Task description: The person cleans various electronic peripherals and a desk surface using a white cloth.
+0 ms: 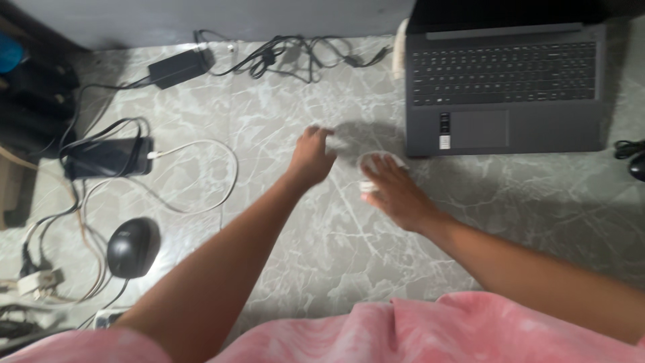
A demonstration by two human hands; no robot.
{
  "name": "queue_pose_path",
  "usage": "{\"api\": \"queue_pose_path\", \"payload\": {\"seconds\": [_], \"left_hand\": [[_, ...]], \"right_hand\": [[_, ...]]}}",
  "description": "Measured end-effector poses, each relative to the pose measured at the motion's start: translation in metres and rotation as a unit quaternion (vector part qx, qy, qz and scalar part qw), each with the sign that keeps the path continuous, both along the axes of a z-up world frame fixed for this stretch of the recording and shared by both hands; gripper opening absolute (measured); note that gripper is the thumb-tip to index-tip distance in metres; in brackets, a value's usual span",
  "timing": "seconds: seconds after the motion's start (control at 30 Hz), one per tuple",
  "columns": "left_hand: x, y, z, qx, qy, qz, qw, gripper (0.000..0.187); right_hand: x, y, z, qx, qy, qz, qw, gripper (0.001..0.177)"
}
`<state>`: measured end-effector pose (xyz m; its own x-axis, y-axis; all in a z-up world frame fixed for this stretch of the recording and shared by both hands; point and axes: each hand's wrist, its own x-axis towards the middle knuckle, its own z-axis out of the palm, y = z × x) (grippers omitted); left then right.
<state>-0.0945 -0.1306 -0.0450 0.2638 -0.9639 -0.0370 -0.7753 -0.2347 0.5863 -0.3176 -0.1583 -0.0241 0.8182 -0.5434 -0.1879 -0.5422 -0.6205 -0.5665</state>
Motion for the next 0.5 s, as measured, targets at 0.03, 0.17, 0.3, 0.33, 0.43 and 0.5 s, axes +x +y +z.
{"api": "queue_pose_path", "payload": {"seconds": [0.03, 0.17, 0.3, 0.33, 0.43, 0.5], "left_hand": [[-0.001, -0.019, -0.004, -0.001, 0.001, -0.006, 1.0, 0.046], [-0.013, -0.091, -0.017, -0.045, 0.029, -0.031, 0.998, 0.042], [-0.024, -0.132, -0.022, -0.066, 0.042, -0.023, 0.997, 0.043], [-0.025, -0.143, -0.023, -0.07, 0.044, -0.028, 0.996, 0.043], [-0.027, -0.165, -0.03, -0.025, 0.03, -0.004, 0.999, 0.049], [-0.024, -0.181, -0.037, -0.034, -0.045, -0.02, 0.998, 0.054]], "right_hand": [[-0.001, -0.002, 0.008, -0.012, -0.013, 0.016, 1.0, 0.061], [-0.014, -0.018, 0.027, 0.067, 0.014, -0.022, 0.997, 0.05], [-0.031, -0.068, 0.024, 0.023, -0.078, -0.121, 0.989, 0.041], [-0.037, -0.084, 0.022, 0.001, -0.106, -0.186, 0.977, 0.036], [-0.063, -0.134, 0.012, -0.072, -0.17, -0.29, 0.939, 0.024], [-0.09, -0.167, 0.004, -0.128, -0.188, -0.331, 0.916, 0.021]]}}
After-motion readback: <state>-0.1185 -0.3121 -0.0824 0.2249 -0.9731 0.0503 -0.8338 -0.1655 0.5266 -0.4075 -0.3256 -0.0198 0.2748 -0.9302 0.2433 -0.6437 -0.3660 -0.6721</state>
